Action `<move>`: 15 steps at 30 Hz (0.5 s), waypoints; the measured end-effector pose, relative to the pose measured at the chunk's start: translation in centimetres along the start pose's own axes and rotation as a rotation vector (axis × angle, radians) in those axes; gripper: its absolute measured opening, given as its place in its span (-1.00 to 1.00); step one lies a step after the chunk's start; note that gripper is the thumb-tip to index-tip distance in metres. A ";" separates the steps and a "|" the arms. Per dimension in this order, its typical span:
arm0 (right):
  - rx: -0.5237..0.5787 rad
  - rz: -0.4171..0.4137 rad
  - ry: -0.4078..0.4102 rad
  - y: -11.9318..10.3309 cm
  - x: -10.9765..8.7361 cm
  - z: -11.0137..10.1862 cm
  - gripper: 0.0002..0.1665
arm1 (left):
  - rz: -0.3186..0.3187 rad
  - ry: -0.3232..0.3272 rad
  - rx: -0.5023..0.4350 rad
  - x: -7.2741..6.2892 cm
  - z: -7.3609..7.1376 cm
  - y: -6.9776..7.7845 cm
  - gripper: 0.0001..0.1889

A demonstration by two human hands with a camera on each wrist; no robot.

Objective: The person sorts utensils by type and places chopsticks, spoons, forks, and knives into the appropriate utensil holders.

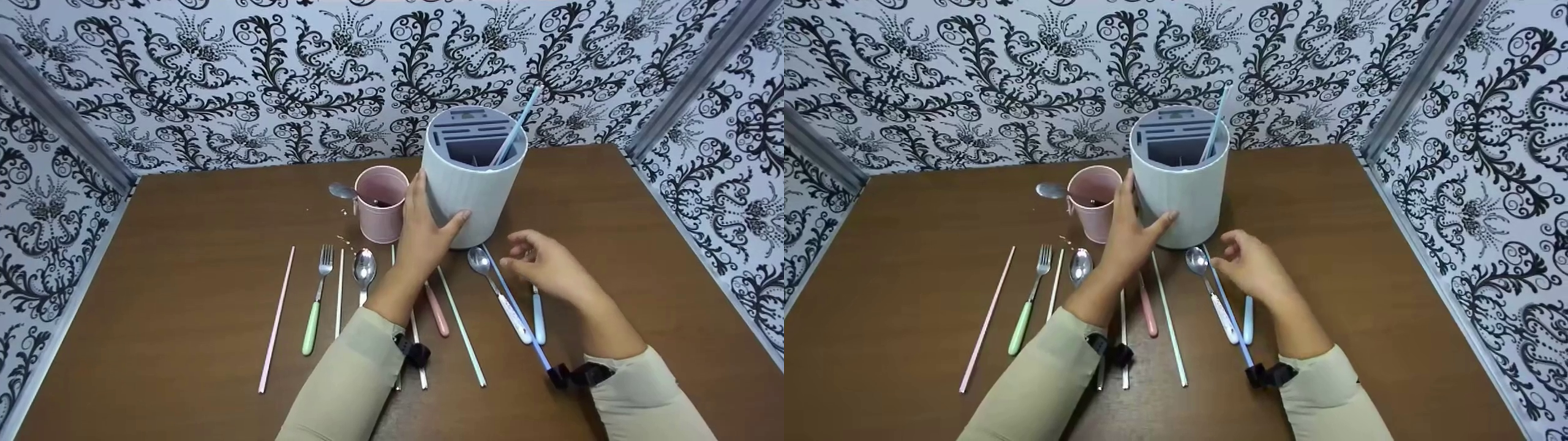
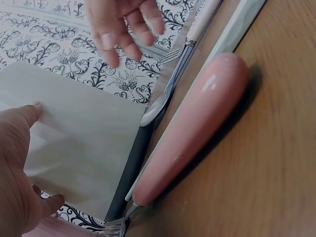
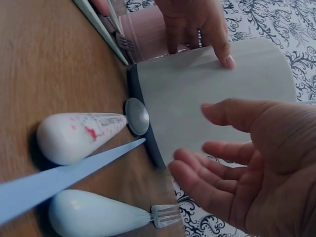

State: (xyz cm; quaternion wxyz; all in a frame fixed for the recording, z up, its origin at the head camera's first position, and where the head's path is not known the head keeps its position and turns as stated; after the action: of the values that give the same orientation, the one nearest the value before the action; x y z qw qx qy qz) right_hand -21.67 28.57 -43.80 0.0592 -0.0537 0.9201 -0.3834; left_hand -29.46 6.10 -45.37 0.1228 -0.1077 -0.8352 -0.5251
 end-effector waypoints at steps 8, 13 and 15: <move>-0.026 0.015 -0.111 0.5 0.0 1.0 -0.44 | 0.008 -0.001 -0.005 0.0 0.0 0.0 0.08; -0.112 -0.007 -0.155 0.8 0.2 1.6 -0.55 | 0.016 0.004 -0.010 0.1 0.0 -0.1 0.08; -0.138 -0.014 -0.163 0.9 0.2 1.7 -0.58 | 0.019 0.006 -0.009 0.1 0.1 -0.2 0.08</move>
State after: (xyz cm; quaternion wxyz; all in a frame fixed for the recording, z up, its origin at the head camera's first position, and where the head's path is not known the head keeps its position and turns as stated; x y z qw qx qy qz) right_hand -21.67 27.94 -45.68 0.1272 -0.0947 0.9360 -0.3141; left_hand -29.61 6.10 -45.53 0.1298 -0.1145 -0.8314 -0.5281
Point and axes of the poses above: each hand's wrist, its own x-axis towards the middle knuckle, its own z-axis out of the palm, y = z × x, the point moved 1 cm from there along x, towards the middle knuckle, and after that the axes turned 5 degrees about -z, right-handed, at the moved point
